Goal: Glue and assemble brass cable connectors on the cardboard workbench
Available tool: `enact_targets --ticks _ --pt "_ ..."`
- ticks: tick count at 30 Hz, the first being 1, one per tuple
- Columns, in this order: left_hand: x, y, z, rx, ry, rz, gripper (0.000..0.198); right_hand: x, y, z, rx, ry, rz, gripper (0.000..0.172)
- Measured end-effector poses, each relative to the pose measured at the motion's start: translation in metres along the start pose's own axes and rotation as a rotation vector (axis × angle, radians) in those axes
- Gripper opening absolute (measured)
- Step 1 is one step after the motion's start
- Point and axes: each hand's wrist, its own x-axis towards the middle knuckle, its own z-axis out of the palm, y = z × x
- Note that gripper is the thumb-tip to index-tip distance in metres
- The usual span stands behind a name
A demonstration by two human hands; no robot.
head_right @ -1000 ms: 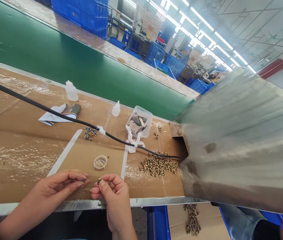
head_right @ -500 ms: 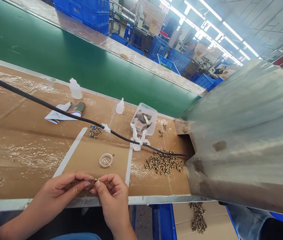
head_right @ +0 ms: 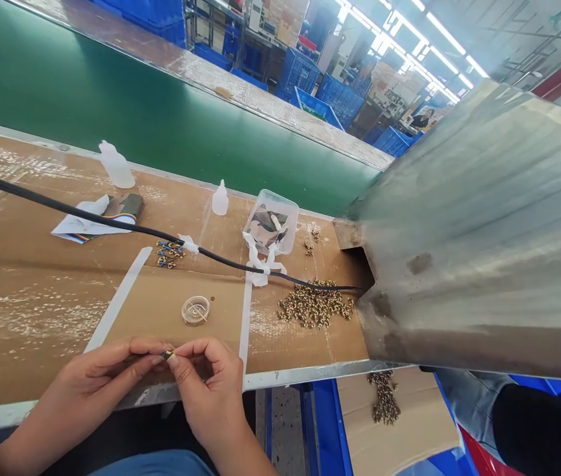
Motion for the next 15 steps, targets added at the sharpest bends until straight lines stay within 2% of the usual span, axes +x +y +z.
enact_targets --ticks 9,15 --pt "-0.0005 0.0045 -0.0022 0.031 0.017 0.040 0.015 -0.0032 0.0012 0.0035 -0.024 0.028 -0.014 0.021" --pt "-0.0026 0.0001 -0.0005 0.156 0.064 0.194 0.012 -0.0056 -0.0025 0.0018 -0.183 0.075 -0.085 0.015"
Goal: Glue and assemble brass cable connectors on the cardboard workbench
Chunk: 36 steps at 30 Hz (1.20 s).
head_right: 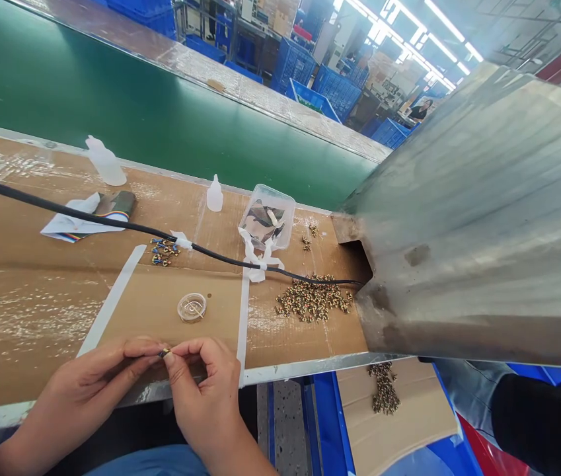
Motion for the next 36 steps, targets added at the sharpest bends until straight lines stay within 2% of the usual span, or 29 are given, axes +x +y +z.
enact_targets --ticks 3,11,18,23,36 --pt "-0.006 -0.004 0.003 0.094 0.024 0.076 0.013 0.000 -0.002 -0.004 -0.062 -0.005 -0.045 0.012" --pt "-0.013 -0.009 0.009 0.121 -0.058 0.141 0.015 0.001 0.003 -0.013 -0.092 -0.049 -0.054 0.010" --pt "-0.007 -0.003 0.011 0.047 -0.151 0.062 0.015 0.004 0.000 -0.016 -0.135 -0.091 -0.044 0.011" --pt "-0.008 -0.004 0.012 0.038 -0.160 0.013 0.017 0.005 0.000 -0.016 -0.157 -0.085 -0.018 0.012" --pt "-0.004 -0.001 0.011 0.009 -0.216 0.001 0.018 0.004 0.002 -0.017 -0.150 -0.099 -0.016 0.012"
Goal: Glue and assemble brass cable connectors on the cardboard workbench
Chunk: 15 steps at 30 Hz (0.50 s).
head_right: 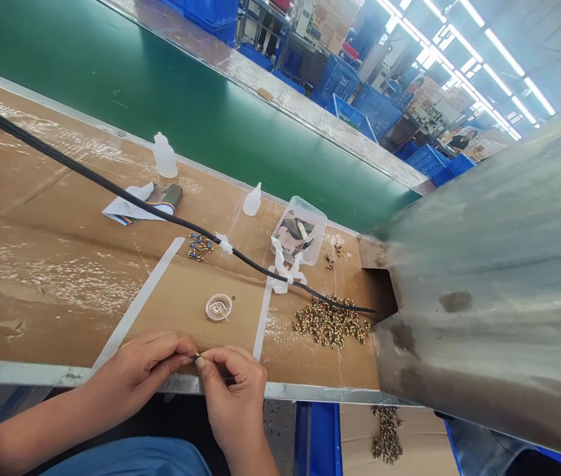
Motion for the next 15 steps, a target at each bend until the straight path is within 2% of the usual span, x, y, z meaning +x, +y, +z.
enact_targets --ticks 6,15 --pt "0.001 0.003 -0.002 -0.055 0.035 -0.007 0.016 -0.002 0.007 0.002 0.091 0.012 0.032 0.011" --pt "0.002 0.004 0.000 -0.022 0.054 0.052 0.017 -0.005 0.012 0.005 0.089 0.053 0.026 0.013"
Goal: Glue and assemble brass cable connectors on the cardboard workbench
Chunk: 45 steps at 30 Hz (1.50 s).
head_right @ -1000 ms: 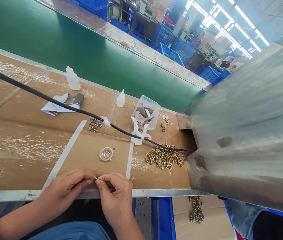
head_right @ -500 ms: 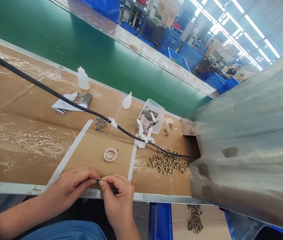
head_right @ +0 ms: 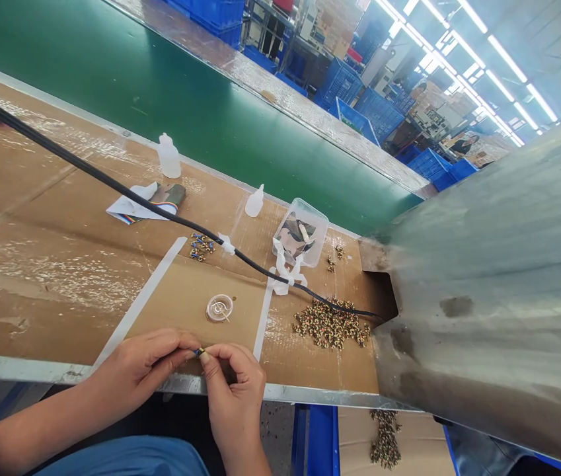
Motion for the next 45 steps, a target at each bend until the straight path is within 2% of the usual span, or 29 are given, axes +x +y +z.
enact_targets --ticks 7,16,45 --pt "-0.007 -0.003 0.003 0.069 -0.018 0.055 0.018 0.003 -0.004 -0.005 -0.105 -0.051 -0.099 0.012" --pt "-0.004 -0.005 0.000 0.050 -0.122 -0.006 0.019 0.008 -0.013 -0.012 -0.188 -0.129 -0.225 0.015" --pt "-0.001 -0.002 -0.005 -0.003 -0.175 -0.040 0.020 0.008 -0.013 -0.013 -0.184 -0.121 -0.185 0.013"
